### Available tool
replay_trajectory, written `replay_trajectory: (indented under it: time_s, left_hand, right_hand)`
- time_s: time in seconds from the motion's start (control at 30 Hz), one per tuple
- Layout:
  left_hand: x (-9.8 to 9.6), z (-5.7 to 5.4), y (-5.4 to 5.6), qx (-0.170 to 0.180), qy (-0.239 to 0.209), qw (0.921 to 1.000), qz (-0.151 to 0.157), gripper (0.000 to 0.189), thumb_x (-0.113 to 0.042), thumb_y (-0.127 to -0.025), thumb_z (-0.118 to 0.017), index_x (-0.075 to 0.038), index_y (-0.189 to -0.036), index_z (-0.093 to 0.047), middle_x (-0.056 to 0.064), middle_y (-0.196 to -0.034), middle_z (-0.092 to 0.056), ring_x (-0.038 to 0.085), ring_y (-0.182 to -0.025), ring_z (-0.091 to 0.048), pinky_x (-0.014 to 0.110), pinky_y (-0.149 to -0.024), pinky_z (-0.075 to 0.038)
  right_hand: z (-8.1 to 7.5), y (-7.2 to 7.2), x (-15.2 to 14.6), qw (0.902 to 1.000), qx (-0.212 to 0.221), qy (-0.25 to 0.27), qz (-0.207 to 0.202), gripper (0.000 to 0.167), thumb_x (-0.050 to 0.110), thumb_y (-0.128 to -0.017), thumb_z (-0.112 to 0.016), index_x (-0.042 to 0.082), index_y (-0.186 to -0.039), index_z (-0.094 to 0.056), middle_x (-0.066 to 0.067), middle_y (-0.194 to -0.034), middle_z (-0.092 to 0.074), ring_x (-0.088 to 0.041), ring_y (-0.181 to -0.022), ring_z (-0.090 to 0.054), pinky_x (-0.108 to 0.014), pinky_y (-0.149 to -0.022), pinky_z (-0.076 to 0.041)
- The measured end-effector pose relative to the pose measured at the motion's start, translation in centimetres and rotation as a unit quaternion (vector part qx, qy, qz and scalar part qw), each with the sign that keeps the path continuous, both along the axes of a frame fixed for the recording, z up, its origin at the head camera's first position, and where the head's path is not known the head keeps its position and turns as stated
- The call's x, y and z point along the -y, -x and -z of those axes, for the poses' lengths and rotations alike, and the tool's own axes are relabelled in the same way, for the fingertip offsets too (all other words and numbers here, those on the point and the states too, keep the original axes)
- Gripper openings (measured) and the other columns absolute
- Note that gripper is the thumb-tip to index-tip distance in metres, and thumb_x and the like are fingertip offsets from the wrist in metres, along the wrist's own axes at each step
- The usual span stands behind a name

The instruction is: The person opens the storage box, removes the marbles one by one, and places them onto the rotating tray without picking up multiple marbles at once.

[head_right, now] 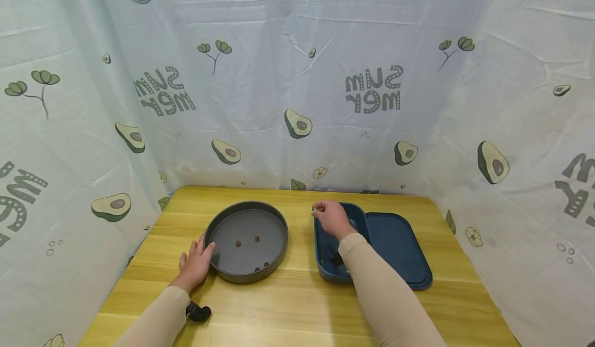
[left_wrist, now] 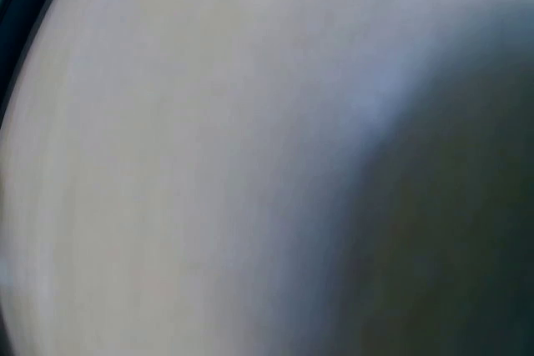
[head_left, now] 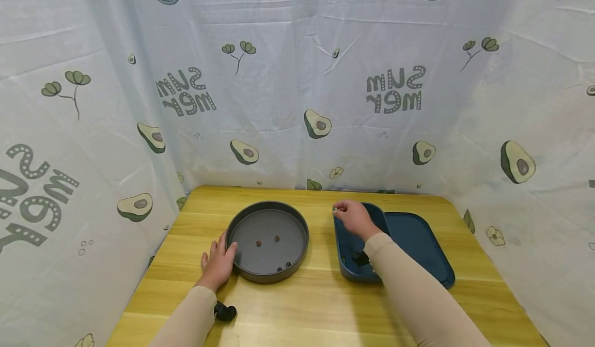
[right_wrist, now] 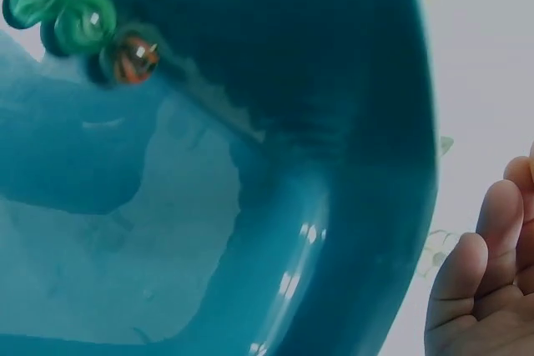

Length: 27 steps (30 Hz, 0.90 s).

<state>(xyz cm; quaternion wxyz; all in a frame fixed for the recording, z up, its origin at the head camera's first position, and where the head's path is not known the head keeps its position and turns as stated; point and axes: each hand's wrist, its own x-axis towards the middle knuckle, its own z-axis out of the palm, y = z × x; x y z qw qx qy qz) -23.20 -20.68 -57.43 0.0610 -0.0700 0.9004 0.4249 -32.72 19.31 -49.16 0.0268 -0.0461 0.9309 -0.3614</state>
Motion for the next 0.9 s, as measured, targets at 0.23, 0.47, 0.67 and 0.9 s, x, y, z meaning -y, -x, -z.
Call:
replay_trajectory:
  time_s: [0.23, 0.47, 0.67, 0.9]
  left_hand:
    - [-0.2, -0.2, 0.0, -0.001, 0.000, 1.0000, -0.002, 0.071, -0.049, -0.114, -0.031, -0.013, -0.171, -0.008, 0.024, -0.176, -0.008, 0.049, -0.162, 0.003, 0.070, -0.123, 0.018]
    - [-0.4, -0.1, 0.0, -0.007, 0.003, 0.9999, -0.011, 0.071, -0.046, -0.113, -0.033, -0.011, -0.171, -0.012, 0.026, -0.175, -0.013, 0.049, -0.162, 0.000, 0.070, -0.124, 0.015]
    - [-0.4, -0.1, 0.0, -0.008, -0.003, 0.9999, -0.011, 0.071, -0.046, -0.113, -0.034, -0.011, -0.171, -0.012, 0.026, -0.175, -0.012, 0.049, -0.162, 0.000, 0.070, -0.124, 0.015]
    - [-0.4, -0.3, 0.0, -0.009, 0.003, 0.9999, -0.012, 0.070, -0.047, -0.114, -0.033, -0.011, -0.171, -0.013, 0.027, -0.175, -0.012, 0.049, -0.162, 0.000, 0.070, -0.124, 0.014]
  right_hand:
    - [-0.8, -0.3, 1.3, 0.9999, -0.009, 0.003, -0.011, 0.031, 0.018, -0.105, -0.065, 0.001, -0.130, -0.070, -0.016, -0.119, -0.074, -0.031, -0.106, -0.069, -0.049, -0.093, -0.058]
    - [-1.1, -0.3, 2.1, 0.9995, -0.016, 0.013, -0.023, 0.030, 0.017, -0.105, -0.066, 0.001, -0.130, -0.071, -0.014, -0.116, -0.074, -0.028, -0.102, -0.069, -0.048, -0.091, -0.058]
    - [-1.2, -0.3, 2.5, 0.9995, -0.014, 0.012, -0.027, 0.029, 0.018, -0.105, -0.066, 0.003, -0.129, -0.072, -0.013, -0.119, -0.075, -0.029, -0.104, -0.070, -0.047, -0.091, -0.059]
    - [-1.1, -0.3, 3.0, 0.9990, -0.015, 0.024, -0.035, 0.028, 0.016, -0.104, -0.067, 0.002, -0.127, -0.072, -0.014, -0.119, -0.075, -0.030, -0.105, -0.070, -0.046, -0.091, -0.058]
